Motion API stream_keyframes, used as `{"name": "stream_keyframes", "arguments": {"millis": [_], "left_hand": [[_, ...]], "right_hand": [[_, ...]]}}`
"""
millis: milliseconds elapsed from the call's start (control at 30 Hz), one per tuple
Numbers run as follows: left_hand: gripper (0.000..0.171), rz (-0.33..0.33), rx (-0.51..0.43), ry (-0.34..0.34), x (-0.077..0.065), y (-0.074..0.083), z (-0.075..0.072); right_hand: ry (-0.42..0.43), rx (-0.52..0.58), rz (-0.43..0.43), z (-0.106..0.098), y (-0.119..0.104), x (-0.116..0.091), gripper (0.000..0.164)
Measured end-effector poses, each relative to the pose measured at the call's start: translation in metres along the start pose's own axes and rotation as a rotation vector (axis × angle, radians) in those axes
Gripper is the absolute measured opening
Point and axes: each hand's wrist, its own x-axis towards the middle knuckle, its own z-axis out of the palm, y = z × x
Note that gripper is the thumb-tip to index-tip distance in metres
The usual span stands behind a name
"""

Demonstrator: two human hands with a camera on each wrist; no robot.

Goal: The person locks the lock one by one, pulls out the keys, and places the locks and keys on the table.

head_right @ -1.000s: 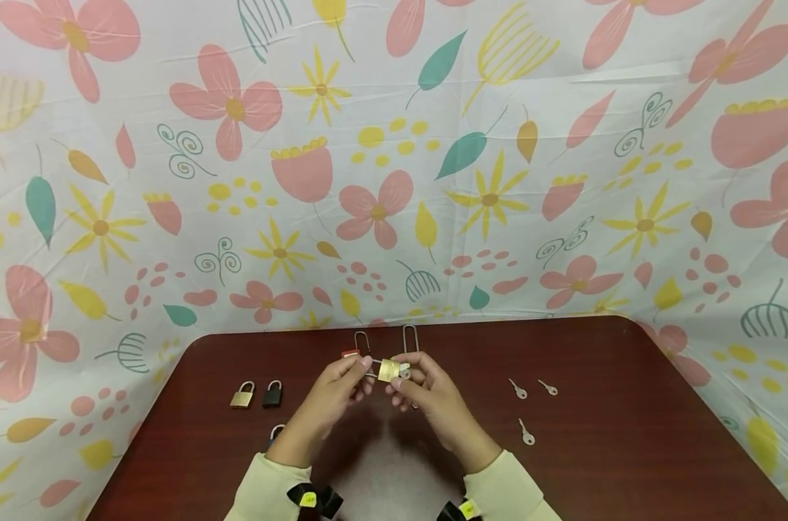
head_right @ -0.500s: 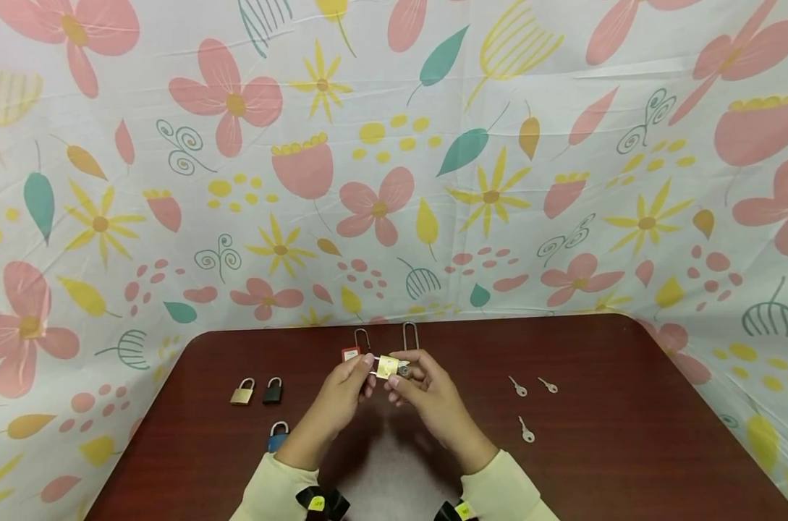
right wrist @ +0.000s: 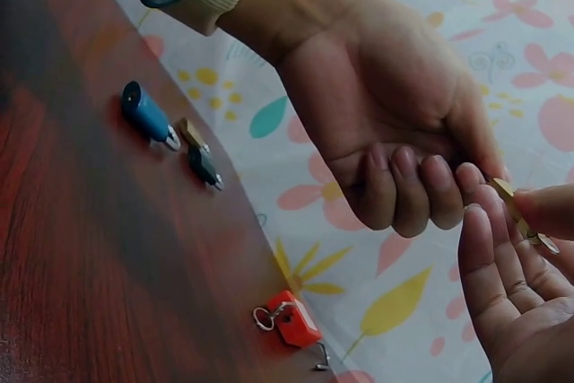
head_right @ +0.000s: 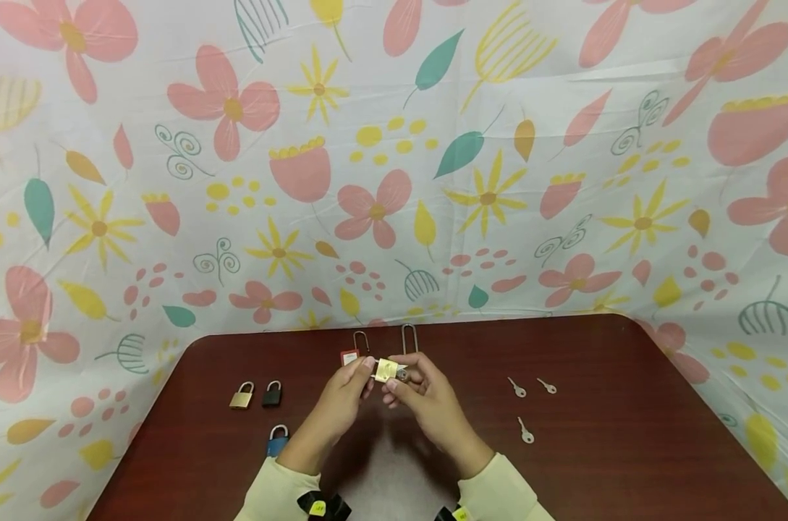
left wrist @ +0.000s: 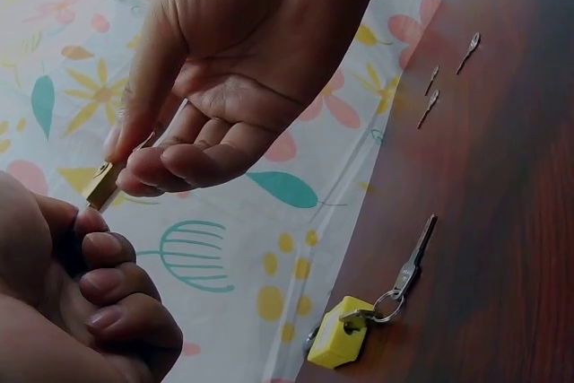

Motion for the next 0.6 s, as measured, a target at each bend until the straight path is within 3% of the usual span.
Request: {"name": "stream_keyframes", "arguments": {"millis": [400, 600], "left_hand": [[0.049, 0.036, 0.000, -0.021, 0.0017, -0.0033, -0.0010], [0.048, 0.018, -0.088, 0.039, 0.0020, -0.0007, 0.0025]], "right_hand": [[0.018, -0.010, -0.014, 0.0037, -0.0008, -0.0013, 0.039], [0.057, -0.009, -0.025, 0.0082, -0.0010, -0.0007, 0.039]]}}
